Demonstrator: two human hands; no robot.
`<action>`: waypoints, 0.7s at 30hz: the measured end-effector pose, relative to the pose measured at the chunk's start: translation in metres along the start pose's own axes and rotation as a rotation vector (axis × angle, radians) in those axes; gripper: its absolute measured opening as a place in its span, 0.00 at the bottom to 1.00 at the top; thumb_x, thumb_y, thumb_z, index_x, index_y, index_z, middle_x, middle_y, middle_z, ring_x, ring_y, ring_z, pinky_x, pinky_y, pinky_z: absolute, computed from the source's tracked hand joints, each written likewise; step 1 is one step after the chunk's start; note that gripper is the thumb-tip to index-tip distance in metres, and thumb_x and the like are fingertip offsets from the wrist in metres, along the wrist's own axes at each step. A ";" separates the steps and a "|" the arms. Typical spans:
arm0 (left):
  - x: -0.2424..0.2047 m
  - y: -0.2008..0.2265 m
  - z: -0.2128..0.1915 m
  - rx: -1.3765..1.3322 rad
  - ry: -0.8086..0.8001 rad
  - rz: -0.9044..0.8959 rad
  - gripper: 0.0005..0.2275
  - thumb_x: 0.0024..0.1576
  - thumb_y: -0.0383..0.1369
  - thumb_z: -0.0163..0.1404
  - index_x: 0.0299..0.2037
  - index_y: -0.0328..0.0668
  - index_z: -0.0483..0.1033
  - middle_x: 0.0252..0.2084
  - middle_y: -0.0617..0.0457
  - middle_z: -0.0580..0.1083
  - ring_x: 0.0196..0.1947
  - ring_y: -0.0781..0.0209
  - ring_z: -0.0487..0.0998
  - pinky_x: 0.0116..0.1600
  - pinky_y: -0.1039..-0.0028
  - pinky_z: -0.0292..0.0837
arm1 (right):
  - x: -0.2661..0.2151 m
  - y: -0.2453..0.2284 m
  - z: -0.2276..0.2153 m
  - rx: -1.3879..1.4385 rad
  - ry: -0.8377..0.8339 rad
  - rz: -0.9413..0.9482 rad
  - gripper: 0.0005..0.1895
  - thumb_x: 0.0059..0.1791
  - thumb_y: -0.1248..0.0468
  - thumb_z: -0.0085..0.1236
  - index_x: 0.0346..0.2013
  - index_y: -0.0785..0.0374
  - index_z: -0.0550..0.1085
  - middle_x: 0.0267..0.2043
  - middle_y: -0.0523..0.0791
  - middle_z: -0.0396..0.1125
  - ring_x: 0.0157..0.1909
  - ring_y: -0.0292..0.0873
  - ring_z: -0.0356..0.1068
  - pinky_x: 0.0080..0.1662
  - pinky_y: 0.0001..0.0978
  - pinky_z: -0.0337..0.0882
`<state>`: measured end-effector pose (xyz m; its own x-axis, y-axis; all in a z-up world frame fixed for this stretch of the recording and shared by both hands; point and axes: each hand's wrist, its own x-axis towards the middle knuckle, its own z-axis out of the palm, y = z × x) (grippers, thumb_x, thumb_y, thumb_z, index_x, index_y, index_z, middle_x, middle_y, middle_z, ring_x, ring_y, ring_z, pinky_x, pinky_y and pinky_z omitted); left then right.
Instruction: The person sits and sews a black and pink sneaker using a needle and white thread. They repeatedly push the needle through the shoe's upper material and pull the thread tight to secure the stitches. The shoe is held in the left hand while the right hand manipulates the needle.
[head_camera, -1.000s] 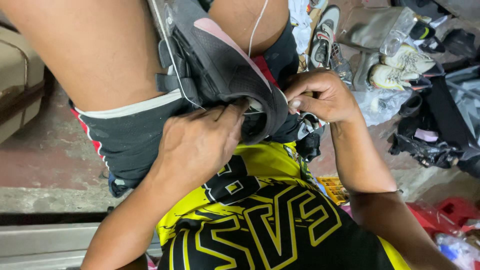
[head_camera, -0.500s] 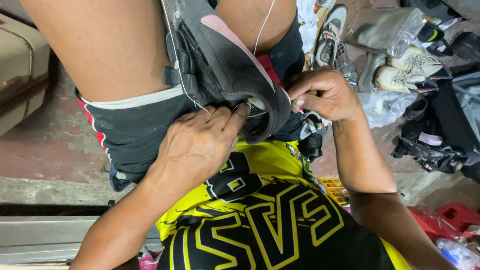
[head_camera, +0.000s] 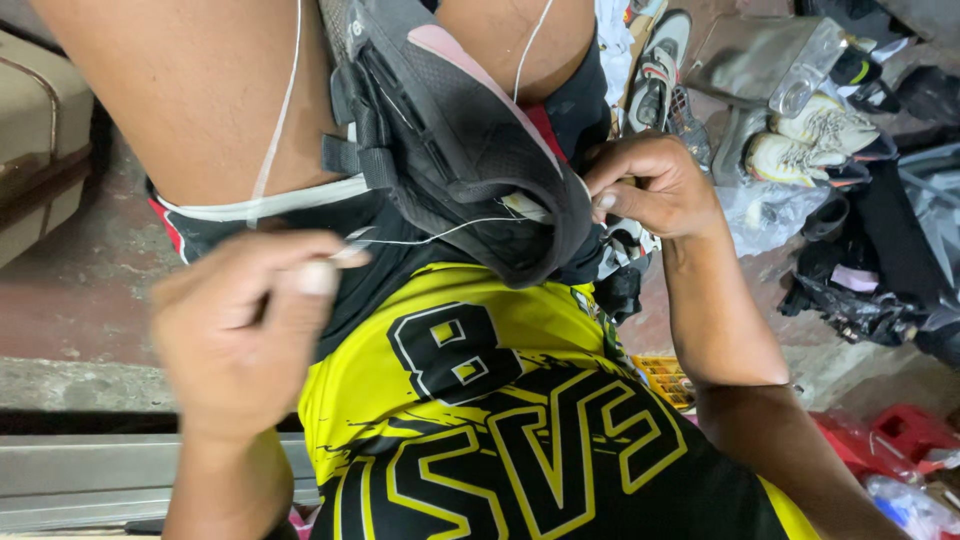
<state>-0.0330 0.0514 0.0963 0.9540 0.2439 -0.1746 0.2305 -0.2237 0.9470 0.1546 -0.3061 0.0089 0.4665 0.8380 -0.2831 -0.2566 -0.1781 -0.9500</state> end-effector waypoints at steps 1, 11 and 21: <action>-0.006 -0.003 -0.009 -0.029 0.067 -0.094 0.05 0.68 0.28 0.49 0.46 0.34 0.76 0.38 0.48 0.79 0.32 0.65 0.77 0.39 0.75 0.72 | -0.001 0.003 0.000 0.029 0.011 0.020 0.11 0.55 0.62 0.60 0.39 0.70 0.78 0.32 0.49 0.72 0.29 0.38 0.71 0.33 0.27 0.68; -0.025 -0.030 -0.021 0.602 0.480 -0.080 0.04 0.72 0.24 0.48 0.51 0.29 0.72 0.44 0.43 0.74 0.37 0.58 0.73 0.43 0.75 0.66 | -0.004 0.011 -0.005 0.068 0.028 0.033 0.11 0.55 0.62 0.61 0.38 0.70 0.77 0.33 0.49 0.72 0.29 0.37 0.70 0.31 0.25 0.64; 0.033 0.007 0.063 0.543 -0.136 0.394 0.09 0.55 0.27 0.58 0.45 0.40 0.77 0.43 0.50 0.74 0.42 0.56 0.79 0.39 0.69 0.75 | -0.003 0.014 -0.002 0.204 0.057 0.044 0.11 0.53 0.63 0.64 0.37 0.70 0.76 0.31 0.48 0.69 0.25 0.34 0.62 0.27 0.23 0.55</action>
<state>0.0120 -0.0014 0.0801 0.9938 -0.0659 0.0892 -0.1092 -0.7216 0.6837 0.1514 -0.3122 -0.0042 0.4967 0.8000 -0.3366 -0.4412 -0.1012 -0.8917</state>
